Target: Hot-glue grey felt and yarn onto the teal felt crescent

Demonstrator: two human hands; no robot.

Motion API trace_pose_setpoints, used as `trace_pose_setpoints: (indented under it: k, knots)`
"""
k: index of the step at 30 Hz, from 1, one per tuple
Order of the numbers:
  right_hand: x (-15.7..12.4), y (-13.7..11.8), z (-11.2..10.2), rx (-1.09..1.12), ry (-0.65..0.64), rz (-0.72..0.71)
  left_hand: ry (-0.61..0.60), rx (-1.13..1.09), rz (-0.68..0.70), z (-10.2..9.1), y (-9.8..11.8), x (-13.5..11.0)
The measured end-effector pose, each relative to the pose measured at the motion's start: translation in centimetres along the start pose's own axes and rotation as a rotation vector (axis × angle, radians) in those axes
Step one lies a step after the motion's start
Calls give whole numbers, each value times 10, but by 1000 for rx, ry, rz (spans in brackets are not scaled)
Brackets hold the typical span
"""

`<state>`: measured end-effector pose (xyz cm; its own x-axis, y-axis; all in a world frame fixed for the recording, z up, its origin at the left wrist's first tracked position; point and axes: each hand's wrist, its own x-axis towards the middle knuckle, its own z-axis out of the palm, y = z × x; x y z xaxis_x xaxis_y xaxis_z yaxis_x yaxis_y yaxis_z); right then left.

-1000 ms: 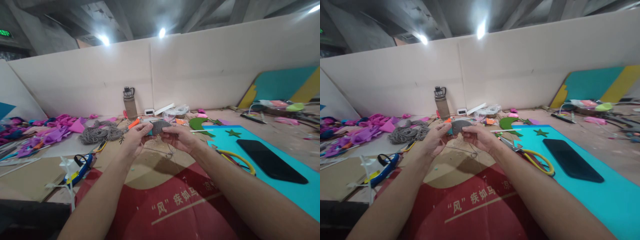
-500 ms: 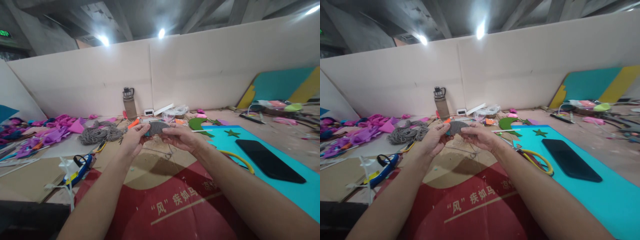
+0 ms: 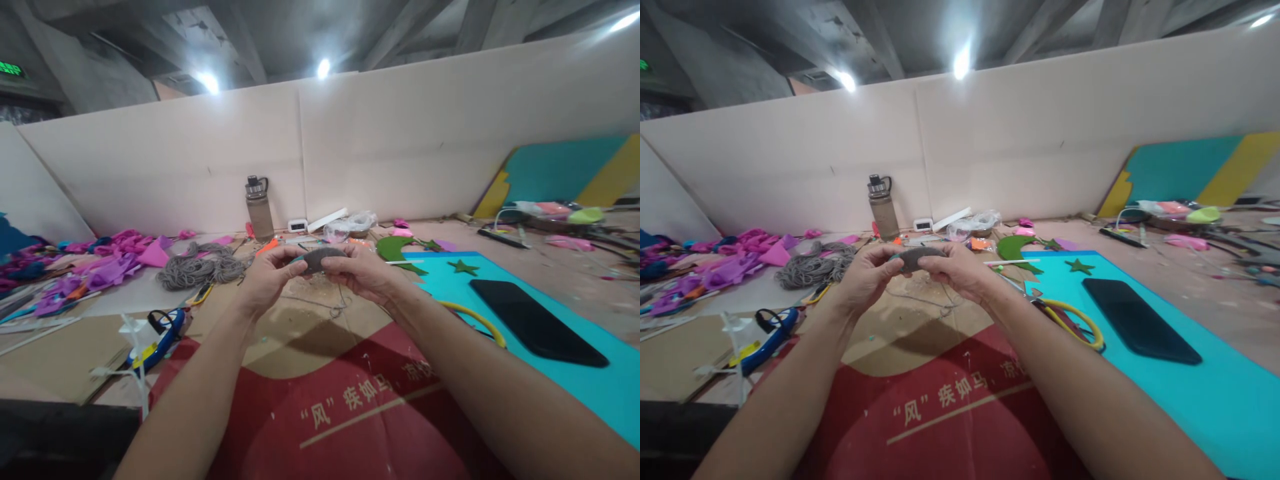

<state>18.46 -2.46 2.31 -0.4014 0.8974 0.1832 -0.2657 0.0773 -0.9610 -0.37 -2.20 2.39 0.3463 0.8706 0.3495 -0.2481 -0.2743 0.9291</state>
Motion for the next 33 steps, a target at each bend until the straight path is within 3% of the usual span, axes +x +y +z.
trace_pose_setpoints:
  k: [5,9,12,14,17,19,26,33]
  knots:
    - [-2,2,7,-56,79,-106,88,21,38,2,1,0]
    - [-5,-2,12,-277,205,-260,105,46,32,0,4,1]
    - [-7,-5,11,-560,327,-457,328,212,58,-3,1,3]
    - [-6,-2,9,-771,401,-647,399,224,-18,-3,-3,3]
    - [-4,8,3,-1041,389,-915,217,-34,-186,4,-6,1]
    - [-3,14,-2,-1169,318,-1016,113,-184,-218,10,-3,-1]
    - [-3,17,-5,-1375,146,-1089,116,-146,-122,13,3,-3]
    - [-8,8,1,-1295,76,-949,183,15,3,7,-6,0]
